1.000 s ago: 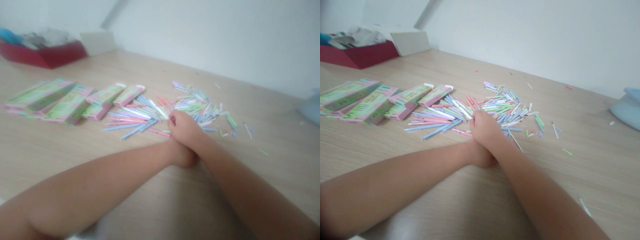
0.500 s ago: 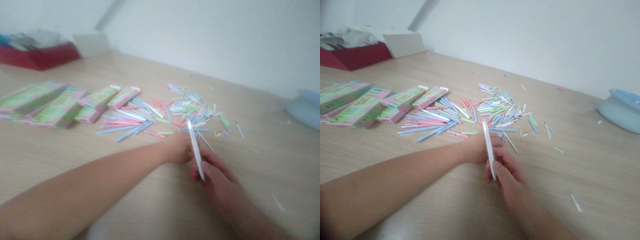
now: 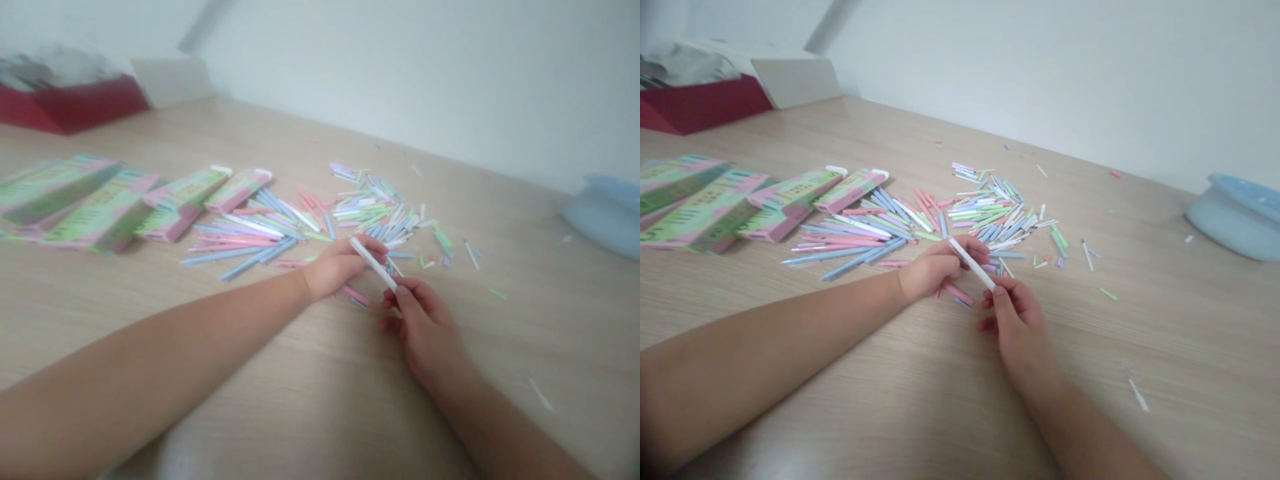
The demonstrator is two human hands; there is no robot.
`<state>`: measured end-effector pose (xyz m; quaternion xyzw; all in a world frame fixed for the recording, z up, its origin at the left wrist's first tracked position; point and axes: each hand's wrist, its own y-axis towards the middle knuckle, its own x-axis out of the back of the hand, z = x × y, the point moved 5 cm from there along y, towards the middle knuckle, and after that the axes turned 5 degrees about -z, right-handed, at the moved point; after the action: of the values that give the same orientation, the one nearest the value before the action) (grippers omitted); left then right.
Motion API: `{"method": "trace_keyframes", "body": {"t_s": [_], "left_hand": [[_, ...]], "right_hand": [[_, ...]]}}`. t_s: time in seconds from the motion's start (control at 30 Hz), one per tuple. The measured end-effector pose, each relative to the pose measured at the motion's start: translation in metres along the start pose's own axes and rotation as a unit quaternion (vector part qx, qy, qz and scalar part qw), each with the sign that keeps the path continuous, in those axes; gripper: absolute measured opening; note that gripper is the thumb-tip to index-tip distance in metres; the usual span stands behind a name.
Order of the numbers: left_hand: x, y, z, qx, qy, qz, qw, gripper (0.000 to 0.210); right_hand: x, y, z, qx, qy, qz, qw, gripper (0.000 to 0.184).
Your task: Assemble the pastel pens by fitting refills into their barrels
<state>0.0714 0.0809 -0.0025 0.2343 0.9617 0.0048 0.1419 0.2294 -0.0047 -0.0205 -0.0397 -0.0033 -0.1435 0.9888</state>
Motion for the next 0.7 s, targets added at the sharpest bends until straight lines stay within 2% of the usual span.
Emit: {"method": "trace_keyframes", "body": {"t_s": [0.1, 0.2, 0.3, 0.37, 0.53, 0.7], "left_hand": [[-0.002, -0.001, 0.001, 0.003, 0.026, 0.016, 1.0, 0.037], [-0.005, 0.0, 0.004, 0.018, 0.059, 0.036, 0.997, 0.026], [-0.005, 0.002, 0.002, -0.016, 0.098, 0.041, 0.994, 0.029], [-0.004, 0.003, 0.002, -0.03, 0.123, 0.044, 0.991, 0.034], [-0.006, 0.004, 0.01, 0.029, 0.102, 0.064, 0.992, 0.043], [-0.008, 0.006, 0.006, -0.025, 0.134, 0.077, 0.988, 0.034]], "right_hand": [[0.003, 0.004, 0.007, 0.039, -0.072, -0.014, 0.997, 0.035], [0.005, 0.007, 0.012, 0.09, -0.171, -0.004, 0.981, 0.036], [0.006, 0.009, 0.015, 0.13, -0.253, 0.011, 0.959, 0.032], [0.008, 0.01, 0.016, 0.148, -0.284, 0.009, 0.947, 0.03], [0.007, 0.012, 0.022, 0.175, -0.344, 0.024, 0.922, 0.026], [0.003, 0.012, 0.024, 0.187, -0.361, 0.069, 0.911, 0.026]]}}
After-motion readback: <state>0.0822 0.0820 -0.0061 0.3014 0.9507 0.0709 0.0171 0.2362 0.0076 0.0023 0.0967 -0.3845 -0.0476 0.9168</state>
